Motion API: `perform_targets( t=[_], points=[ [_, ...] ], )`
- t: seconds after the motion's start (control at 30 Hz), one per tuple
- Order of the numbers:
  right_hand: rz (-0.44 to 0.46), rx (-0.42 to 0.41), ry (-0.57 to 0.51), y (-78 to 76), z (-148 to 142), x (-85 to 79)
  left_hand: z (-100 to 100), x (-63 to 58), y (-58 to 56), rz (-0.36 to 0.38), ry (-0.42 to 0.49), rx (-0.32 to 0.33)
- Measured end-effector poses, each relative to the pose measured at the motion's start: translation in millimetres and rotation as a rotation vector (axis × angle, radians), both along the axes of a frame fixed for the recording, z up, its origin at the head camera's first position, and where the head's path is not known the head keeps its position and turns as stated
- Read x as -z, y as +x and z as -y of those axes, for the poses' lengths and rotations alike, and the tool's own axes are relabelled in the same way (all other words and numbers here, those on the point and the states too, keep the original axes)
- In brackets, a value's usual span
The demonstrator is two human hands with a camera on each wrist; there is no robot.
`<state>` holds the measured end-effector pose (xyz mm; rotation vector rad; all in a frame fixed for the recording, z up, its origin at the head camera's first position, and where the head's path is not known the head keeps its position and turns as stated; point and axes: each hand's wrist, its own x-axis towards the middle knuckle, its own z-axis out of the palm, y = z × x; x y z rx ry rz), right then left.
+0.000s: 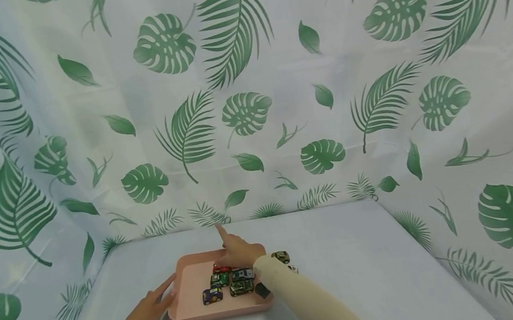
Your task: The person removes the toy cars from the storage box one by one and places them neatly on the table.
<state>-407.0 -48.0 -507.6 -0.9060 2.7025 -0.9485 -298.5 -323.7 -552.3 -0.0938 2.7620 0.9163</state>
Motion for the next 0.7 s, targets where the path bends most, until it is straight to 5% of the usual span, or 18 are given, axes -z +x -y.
perform_targets(
  t=[0.33, 0.7],
  points=[
    [-0.069, 0.045, -0.053, 3.3, 13.2, 2.9, -0.9, -2.7, -0.2, 0.007, 0.004, -0.024],
    [-0.002, 0.064, -0.025, 2.9, 17.4, 13.4, -2.9, -2.0, -0.5, 0.045, 0.003, -0.064]
  ],
)
